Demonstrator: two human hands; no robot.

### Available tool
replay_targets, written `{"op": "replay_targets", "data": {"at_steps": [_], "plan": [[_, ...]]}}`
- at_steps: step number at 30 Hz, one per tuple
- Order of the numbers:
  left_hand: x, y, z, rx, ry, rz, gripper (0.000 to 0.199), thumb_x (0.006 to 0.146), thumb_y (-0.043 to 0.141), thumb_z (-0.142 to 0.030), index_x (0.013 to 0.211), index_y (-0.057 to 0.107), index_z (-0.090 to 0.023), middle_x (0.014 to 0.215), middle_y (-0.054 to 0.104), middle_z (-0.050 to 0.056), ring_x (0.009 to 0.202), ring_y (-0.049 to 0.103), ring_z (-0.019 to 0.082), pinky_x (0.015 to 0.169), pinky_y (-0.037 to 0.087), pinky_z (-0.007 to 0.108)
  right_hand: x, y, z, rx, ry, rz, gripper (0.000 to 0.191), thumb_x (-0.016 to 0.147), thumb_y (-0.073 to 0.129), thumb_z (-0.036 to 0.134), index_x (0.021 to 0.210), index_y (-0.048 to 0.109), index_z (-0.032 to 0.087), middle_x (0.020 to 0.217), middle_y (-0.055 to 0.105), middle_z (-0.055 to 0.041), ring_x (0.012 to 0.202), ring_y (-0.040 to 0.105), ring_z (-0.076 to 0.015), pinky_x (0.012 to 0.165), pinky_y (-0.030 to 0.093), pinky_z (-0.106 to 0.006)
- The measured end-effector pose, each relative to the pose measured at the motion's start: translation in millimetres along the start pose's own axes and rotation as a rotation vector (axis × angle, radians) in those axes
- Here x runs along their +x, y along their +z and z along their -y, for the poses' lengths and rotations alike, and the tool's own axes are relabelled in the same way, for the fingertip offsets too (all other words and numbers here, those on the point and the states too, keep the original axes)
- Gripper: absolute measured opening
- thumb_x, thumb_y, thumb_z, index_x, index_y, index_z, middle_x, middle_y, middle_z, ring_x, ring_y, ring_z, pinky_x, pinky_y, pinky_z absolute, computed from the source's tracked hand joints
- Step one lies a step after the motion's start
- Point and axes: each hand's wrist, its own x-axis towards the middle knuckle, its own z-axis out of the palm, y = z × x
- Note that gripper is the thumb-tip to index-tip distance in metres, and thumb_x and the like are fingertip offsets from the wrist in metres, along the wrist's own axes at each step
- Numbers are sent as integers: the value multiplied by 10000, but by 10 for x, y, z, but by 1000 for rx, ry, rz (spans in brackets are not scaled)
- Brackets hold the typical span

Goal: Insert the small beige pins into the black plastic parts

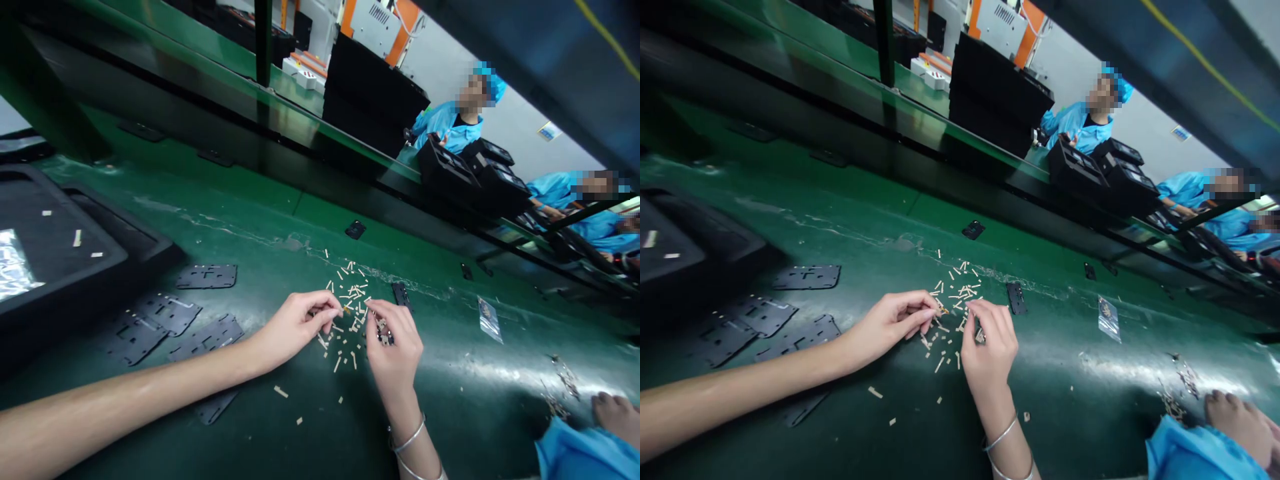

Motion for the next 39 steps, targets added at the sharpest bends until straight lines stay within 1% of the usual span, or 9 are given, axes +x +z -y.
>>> {"op": "replay_targets", "data": {"at_steps": [5,10,13,16,21,26,35,37,39], "plan": [[-22,26,59,152,121,-2,182,867,426,-212,789,579,-153,647,529,-17,592,481,102,579,378,207,-59,52,149,58,-144,25,187,755,588,65,870,638,204,791,657,-55,727,586,-176,671,485,-337],[-66,46,117,372,317,-17,197,873,385,-149,823,576,-146,735,580,24,664,516,126,643,385,233,-88,89,205,81,-151,60,183,744,585,42,835,627,194,762,648,-54,706,568,-168,647,485,-319],[-74,44,99,403,349,0,205,870,376,-143,822,575,-145,733,568,29,658,501,127,637,375,238,-98,91,205,90,-145,66,180,730,588,34,820,620,186,754,643,-53,702,561,-165,638,480,-311],[-52,22,48,266,221,28,168,853,420,-171,761,558,-144,662,532,5,605,465,109,583,354,221,-86,75,163,107,-106,55,154,730,589,44,789,614,184,743,639,-47,701,562,-163,643,476,-308],[33,-34,51,-348,-62,212,169,850,448,-310,770,444,-160,569,494,-34,438,351,57,419,240,173,-11,16,37,95,19,40,145,782,537,82,800,628,193,745,643,-40,700,578,-165,632,472,-311],[70,-55,75,-670,-222,381,160,815,467,-293,741,410,-162,528,473,-31,394,318,48,370,152,171,9,-13,89,211,-92,97,177,769,553,69,861,622,204,806,665,-50,757,608,-181,661,489,-342],[77,-37,126,-744,-322,549,132,766,478,-241,690,408,-159,477,465,-21,370,324,58,350,135,178,-34,-6,158,288,-223,107,257,702,609,-8,849,602,202,762,651,-35,711,597,-164,645,487,-334],[93,-59,95,-645,-327,555,147,786,439,-272,691,405,-164,476,449,-25,365,315,64,346,140,182,-33,-10,152,293,-205,130,226,710,604,10,834,593,199,751,641,-31,706,591,-162,643,480,-331],[104,-160,7,-374,-286,501,203,831,373,-317,716,436,-162,512,463,-16,388,342,75,360,192,183,-28,-15,148,295,-167,147,183,722,597,34,812,584,192,738,625,-30,692,580,-158,627,469,-320]]}}
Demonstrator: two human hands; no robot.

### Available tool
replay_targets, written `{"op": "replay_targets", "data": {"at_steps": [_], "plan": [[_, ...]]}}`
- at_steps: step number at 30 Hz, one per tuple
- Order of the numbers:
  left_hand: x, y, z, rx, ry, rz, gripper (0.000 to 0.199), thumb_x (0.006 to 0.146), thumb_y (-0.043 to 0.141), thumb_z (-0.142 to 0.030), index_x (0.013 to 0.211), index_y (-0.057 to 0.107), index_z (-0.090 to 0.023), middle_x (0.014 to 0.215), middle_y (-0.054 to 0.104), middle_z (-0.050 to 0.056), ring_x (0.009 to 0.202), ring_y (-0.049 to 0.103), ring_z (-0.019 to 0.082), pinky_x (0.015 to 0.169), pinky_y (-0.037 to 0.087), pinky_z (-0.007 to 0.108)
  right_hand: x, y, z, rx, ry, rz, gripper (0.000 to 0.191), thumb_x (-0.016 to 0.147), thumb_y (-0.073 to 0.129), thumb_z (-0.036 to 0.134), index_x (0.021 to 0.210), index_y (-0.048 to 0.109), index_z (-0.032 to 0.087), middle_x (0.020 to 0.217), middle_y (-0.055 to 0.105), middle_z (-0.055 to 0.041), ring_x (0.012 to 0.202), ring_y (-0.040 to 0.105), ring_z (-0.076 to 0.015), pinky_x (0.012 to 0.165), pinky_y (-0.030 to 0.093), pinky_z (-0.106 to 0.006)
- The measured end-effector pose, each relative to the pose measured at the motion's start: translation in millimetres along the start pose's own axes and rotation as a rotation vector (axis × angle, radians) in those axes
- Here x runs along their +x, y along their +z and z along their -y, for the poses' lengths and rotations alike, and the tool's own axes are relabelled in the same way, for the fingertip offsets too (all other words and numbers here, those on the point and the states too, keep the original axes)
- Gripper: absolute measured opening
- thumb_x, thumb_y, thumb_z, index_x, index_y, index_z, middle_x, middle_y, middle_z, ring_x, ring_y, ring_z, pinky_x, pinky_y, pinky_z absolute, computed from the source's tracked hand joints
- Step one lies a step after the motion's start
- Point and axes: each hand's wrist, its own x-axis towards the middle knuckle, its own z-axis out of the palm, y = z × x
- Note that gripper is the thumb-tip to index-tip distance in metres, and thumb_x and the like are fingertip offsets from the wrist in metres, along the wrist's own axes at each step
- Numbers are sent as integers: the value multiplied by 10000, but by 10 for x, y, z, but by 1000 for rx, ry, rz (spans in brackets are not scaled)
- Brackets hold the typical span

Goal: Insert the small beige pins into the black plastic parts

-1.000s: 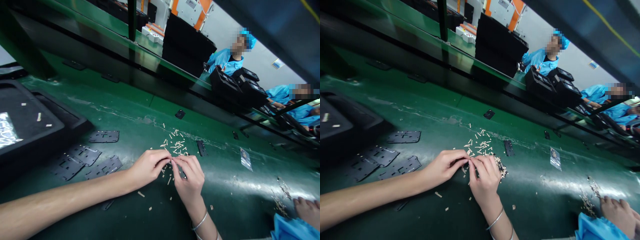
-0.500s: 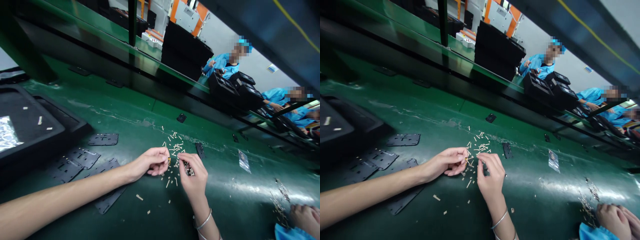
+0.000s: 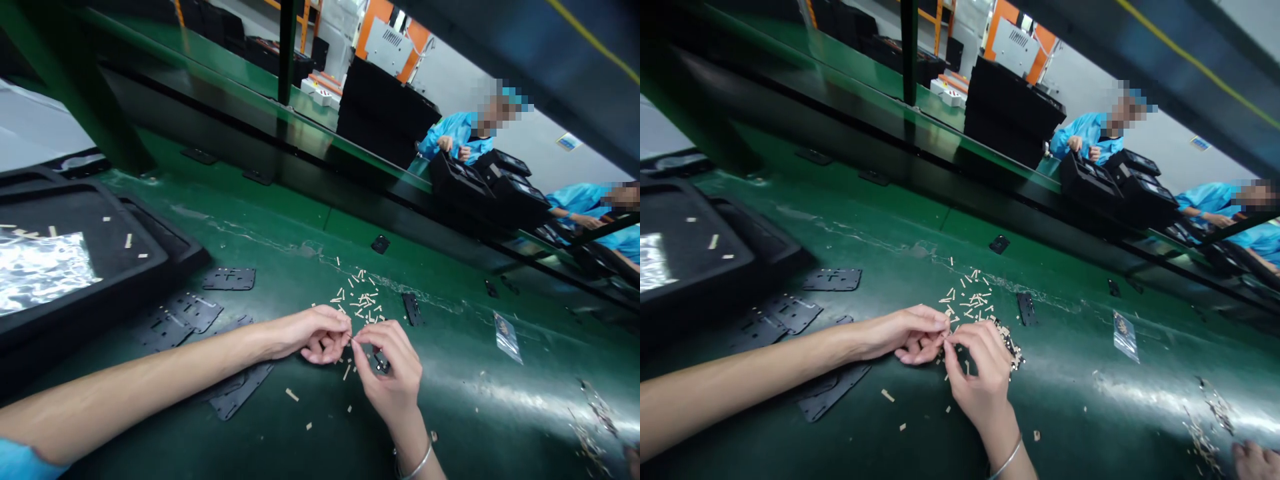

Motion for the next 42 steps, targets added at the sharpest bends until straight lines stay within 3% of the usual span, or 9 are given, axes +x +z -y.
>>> {"op": "replay_targets", "data": {"at_steps": [4,6,11,16,19,22,28,36,42], "plan": [[-312,-225,-342,1043,4,-428,134,778,462,-171,885,543,-177,774,595,46,727,550,176,606,406,261,18,-19,8,11,89,-12,99,751,568,91,764,564,190,714,599,-27,637,539,-148,547,424,-285],[-501,-342,-468,1482,-169,-548,315,667,503,-34,949,559,-162,960,601,98,940,539,248,722,422,311,27,-25,18,17,108,-20,81,760,557,109,748,557,190,699,590,-25,610,515,-143,526,405,-277],[-753,-499,-477,1801,-581,-576,478,582,460,75,1013,548,-112,992,599,159,936,568,283,706,442,323,25,-5,44,40,114,9,92,763,548,101,748,544,192,689,578,-20,618,502,-140,521,391,-264],[-762,-658,-427,1740,-484,-596,310,606,492,11,868,571,-134,963,614,142,899,583,281,685,426,309,-7,32,33,48,199,22,75,766,555,128,725,552,190,693,576,-16,597,477,-130,530,390,-261],[-659,-639,-410,1446,-214,-623,75,726,507,-149,785,545,-175,835,619,65,784,579,231,648,399,286,-27,58,31,105,338,7,64,766,562,160,709,557,189,704,577,-9,559,467,-114,529,407,-251],[-447,-401,-284,926,86,-600,109,811,461,-290,817,497,-187,757,568,1,717,533,166,646,384,253,-33,87,25,250,513,-72,48,764,571,197,718,568,182,732,602,-20,588,528,-119,515,430,-231],[-94,197,-31,212,181,-402,191,739,553,-265,839,415,-178,700,460,-53,628,454,97,573,348,197,-24,96,-24,502,692,-197,99,734,622,252,711,570,171,748,641,-42,671,601,-151,522,448,-220],[-83,363,-38,67,224,-584,243,677,611,-191,694,370,-170,648,443,-59,610,444,79,553,356,176,-30,78,104,490,766,-148,98,755,612,244,704,553,185,684,639,-15,646,606,-141,561,439,-231],[-108,442,22,104,275,-573,201,714,569,-192,678,373,-170,672,400,-52,606,413,78,515,369,172,-9,83,131,445,755,-155,63,740,608,201,701,559,189,682,595,6,634,568,-127,566,441,-231]]}}
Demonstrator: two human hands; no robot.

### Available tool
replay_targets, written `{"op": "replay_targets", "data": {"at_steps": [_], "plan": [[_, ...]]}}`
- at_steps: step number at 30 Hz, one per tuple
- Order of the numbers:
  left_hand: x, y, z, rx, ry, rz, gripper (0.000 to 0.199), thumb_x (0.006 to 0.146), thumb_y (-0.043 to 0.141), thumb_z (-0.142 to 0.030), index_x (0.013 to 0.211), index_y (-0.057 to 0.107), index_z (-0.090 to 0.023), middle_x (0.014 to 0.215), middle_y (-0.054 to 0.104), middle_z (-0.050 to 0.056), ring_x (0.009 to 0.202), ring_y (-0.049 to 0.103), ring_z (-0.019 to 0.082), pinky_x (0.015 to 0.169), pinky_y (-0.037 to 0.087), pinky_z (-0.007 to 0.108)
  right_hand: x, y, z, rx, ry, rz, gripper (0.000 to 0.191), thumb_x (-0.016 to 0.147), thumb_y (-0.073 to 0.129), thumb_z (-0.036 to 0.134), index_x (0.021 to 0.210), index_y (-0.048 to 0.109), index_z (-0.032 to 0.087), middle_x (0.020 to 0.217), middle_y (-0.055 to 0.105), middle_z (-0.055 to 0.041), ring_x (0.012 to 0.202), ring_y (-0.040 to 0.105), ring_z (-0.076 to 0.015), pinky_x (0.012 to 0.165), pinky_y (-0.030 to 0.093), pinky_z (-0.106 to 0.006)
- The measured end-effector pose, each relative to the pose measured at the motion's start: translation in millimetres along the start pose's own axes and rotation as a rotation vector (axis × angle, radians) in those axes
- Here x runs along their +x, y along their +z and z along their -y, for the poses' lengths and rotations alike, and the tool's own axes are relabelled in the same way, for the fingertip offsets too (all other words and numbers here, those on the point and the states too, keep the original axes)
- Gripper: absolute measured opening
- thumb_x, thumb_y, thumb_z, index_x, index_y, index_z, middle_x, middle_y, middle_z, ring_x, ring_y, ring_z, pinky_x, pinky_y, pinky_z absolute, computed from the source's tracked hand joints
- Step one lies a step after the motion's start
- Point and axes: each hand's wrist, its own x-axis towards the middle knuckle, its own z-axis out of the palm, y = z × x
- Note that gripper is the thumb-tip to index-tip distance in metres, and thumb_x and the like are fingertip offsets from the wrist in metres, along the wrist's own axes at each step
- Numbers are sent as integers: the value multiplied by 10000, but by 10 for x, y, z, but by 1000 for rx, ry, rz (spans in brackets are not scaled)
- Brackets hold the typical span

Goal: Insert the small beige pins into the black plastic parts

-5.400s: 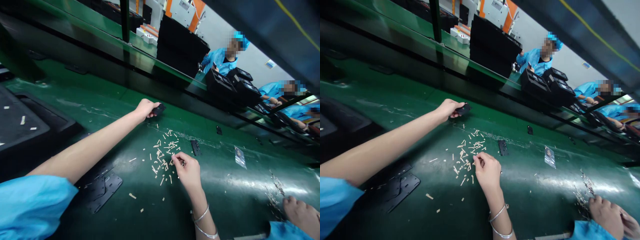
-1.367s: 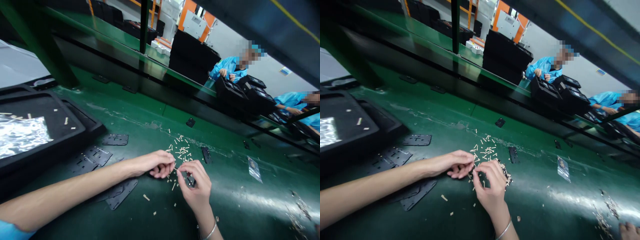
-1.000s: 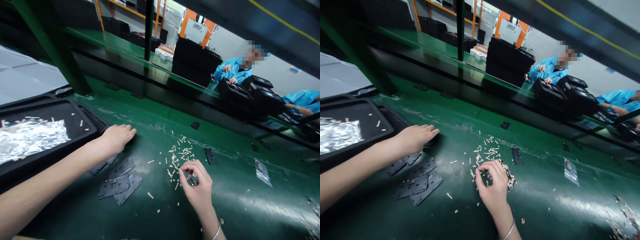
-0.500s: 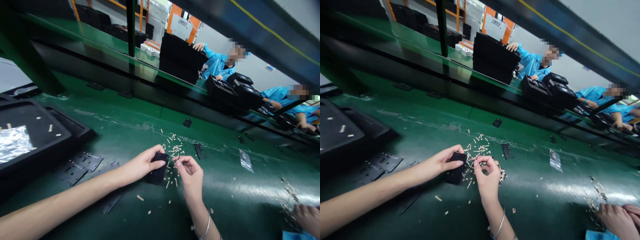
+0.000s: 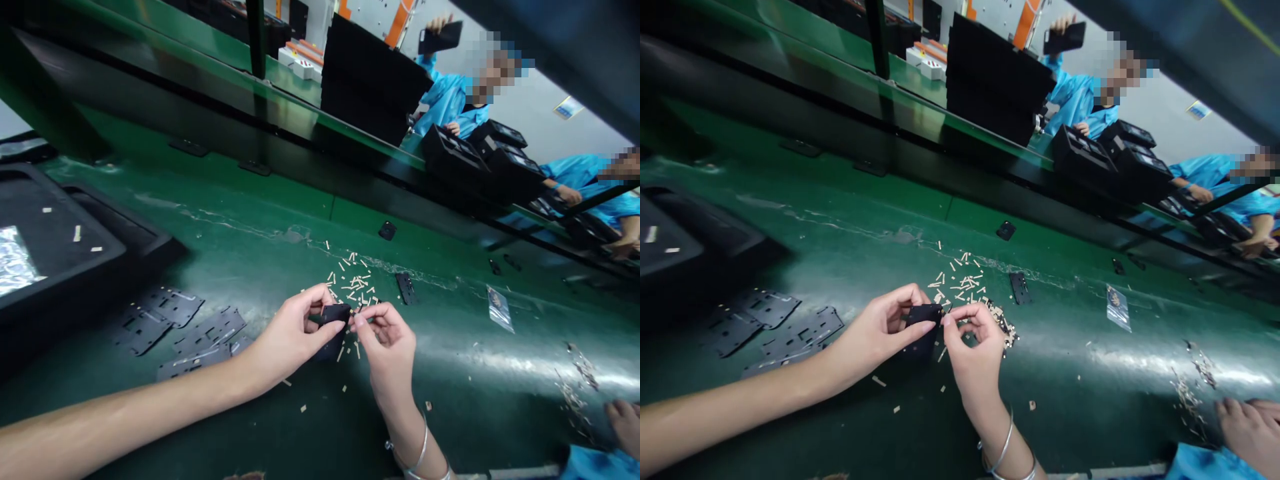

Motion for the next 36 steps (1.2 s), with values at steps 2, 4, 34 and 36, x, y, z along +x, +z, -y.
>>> {"op": "replay_targets", "data": {"at_steps": [2,4,34,36], "plan": [[-12,4,7,16,12,5,185,726,556,-183,684,376,-170,681,395,-51,607,408,76,512,370,171,2,4,15,-10,-7,-5,61,732,607,186,694,560,190,673,583,13,627,556,-121,564,439,-226],[-14,1,8,32,18,7,178,732,548,-172,684,377,-169,685,391,-51,609,407,74,519,372,171,-1,7,28,-16,-14,-6,63,726,609,178,686,562,190,670,579,14,624,550,-118,564,439,-223],[-28,-29,-15,82,6,8,140,741,544,-158,739,404,-173,691,421,-47,639,437,83,535,353,181,38,-61,-36,84,29,97,48,729,650,191,705,609,184,653,567,21,606,533,-99,536,422,-199],[-35,-30,-14,87,8,7,135,745,540,-155,742,406,-174,697,418,-45,645,436,84,540,356,183,39,-51,-29,82,34,97,53,729,649,202,703,607,182,655,569,16,604,533,-104,537,427,-207]]}}
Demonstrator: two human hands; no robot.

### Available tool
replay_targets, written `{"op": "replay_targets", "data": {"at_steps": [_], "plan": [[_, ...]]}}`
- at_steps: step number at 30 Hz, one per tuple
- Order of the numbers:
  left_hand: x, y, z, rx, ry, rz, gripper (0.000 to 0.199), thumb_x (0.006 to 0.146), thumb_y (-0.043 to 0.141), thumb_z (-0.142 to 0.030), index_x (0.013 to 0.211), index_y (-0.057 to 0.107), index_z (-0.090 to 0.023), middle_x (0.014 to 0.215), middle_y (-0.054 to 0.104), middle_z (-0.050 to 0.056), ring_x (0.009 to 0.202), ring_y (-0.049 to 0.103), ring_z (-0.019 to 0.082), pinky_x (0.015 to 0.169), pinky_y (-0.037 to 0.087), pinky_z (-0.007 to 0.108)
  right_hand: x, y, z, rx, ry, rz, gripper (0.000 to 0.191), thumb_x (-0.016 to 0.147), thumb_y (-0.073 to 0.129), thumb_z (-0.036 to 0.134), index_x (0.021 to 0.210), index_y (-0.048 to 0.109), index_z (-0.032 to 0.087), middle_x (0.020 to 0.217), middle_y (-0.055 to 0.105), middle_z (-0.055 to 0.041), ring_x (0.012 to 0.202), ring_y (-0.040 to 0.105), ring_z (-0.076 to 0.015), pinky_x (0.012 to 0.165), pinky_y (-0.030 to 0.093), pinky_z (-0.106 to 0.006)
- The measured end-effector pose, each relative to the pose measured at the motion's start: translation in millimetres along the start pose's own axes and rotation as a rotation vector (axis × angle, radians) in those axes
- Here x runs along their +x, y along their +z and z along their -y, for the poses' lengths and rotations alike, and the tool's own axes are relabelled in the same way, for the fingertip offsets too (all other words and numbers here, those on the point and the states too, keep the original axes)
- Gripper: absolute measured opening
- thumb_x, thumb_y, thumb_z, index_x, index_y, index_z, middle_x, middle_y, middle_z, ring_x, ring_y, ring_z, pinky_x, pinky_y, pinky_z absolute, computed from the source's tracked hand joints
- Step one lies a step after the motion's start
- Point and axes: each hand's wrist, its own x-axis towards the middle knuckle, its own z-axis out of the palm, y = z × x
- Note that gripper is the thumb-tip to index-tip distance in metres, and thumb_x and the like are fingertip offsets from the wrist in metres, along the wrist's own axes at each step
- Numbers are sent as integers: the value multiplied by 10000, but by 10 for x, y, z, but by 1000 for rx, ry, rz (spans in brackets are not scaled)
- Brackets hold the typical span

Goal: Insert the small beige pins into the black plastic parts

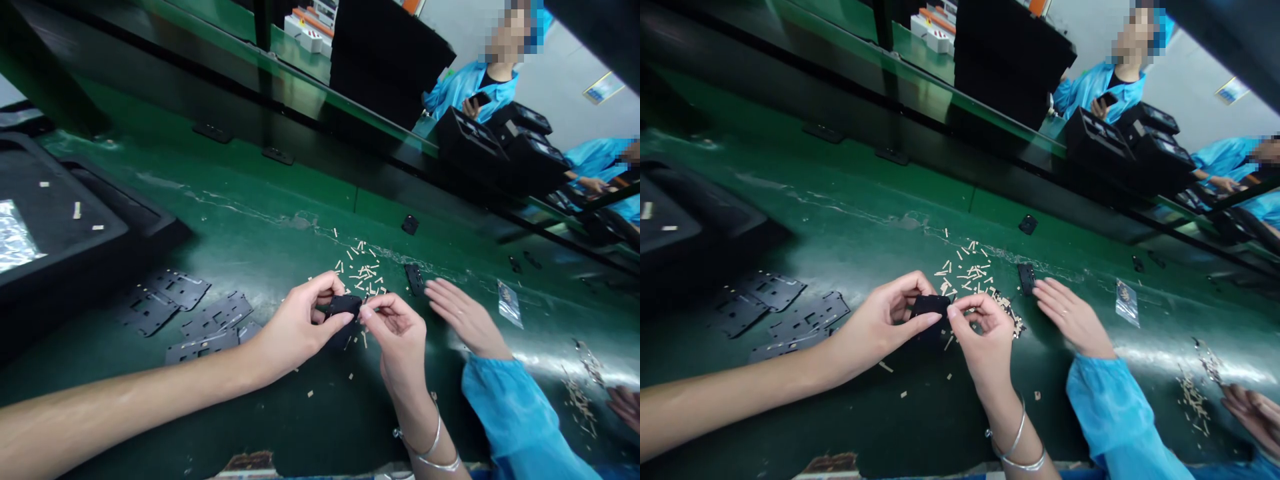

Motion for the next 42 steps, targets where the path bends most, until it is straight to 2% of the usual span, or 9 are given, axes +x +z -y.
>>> {"op": "replay_targets", "data": {"at_steps": [18,28,35,42], "plan": [[-6,9,-13,-48,-24,3,153,739,551,-149,740,400,-174,688,425,-46,633,423,82,533,337,183,18,-5,-9,24,46,-6,70,709,664,228,690,611,186,622,572,27,565,515,-95,500,400,-193],[21,-9,10,-172,-55,12,211,692,601,-156,752,400,-178,685,464,-50,614,455,81,560,359,194,9,-12,9,115,89,23,82,715,670,228,692,606,180,605,554,25,544,511,-88,474,399,-191],[42,-13,58,-272,-60,59,250,682,636,-166,751,397,-174,680,534,-43,628,528,94,590,401,208,42,-34,49,234,178,137,95,708,672,222,691,589,179,579,572,28,513,504,-85,457,372,-188],[45,-26,70,-372,-72,55,272,688,668,-148,759,406,-167,692,527,-59,622,526,65,584,408,176,93,-116,73,232,132,240,104,783,583,286,783,584,183,628,624,-3,530,518,-97,468,373,-202]]}}
